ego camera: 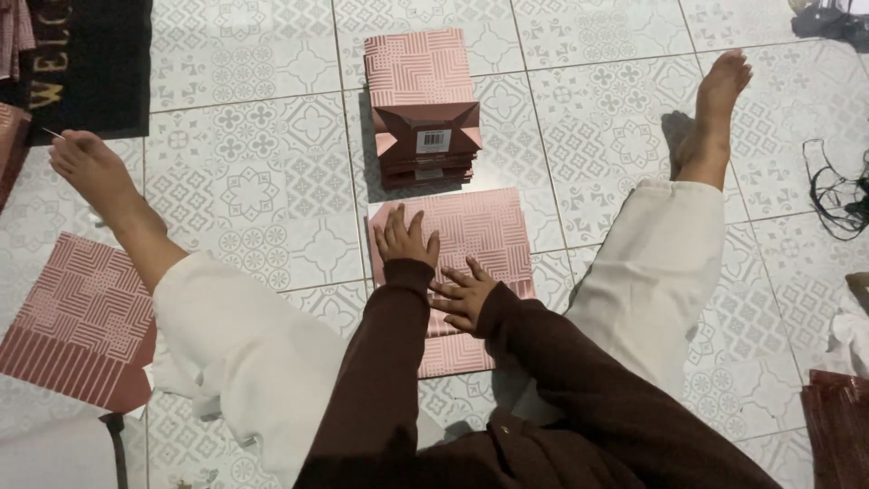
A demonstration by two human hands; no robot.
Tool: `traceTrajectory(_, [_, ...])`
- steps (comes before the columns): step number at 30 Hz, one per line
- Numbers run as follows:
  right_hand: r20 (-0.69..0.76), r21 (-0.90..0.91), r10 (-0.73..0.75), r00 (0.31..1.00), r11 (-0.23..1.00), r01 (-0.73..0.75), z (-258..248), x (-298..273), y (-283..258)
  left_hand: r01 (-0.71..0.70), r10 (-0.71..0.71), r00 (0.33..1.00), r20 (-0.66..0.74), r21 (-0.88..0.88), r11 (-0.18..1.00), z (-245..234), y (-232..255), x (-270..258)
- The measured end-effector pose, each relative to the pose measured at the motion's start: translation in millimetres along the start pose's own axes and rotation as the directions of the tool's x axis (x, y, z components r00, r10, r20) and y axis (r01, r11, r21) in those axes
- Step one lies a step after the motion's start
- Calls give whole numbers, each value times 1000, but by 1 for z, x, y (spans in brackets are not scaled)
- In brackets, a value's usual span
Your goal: Folding flat cardboard sheets into boxes and stacking them.
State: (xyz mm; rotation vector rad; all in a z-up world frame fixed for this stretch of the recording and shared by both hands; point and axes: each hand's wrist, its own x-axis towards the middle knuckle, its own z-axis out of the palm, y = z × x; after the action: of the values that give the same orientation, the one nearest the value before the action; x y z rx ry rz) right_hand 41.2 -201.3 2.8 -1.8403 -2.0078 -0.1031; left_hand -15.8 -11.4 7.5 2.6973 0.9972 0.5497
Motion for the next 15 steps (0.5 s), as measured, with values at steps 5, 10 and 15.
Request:
traceTrajectory(5, [24, 14, 13, 1000, 1000, -13, 4, -2, 3, -2, 4, 997, 83, -31, 1000, 2, -3, -62])
traceTrajectory(10, [-20, 49, 31, 999, 998, -30, 11, -3, 6, -23, 10, 914, 405, 28, 999, -22, -11, -92])
traceTrajectory(15, [-127, 153, 155, 980, 979, -135, 1, 0, 8, -96, 36, 835, 550, 82, 992, -35, -10, -92])
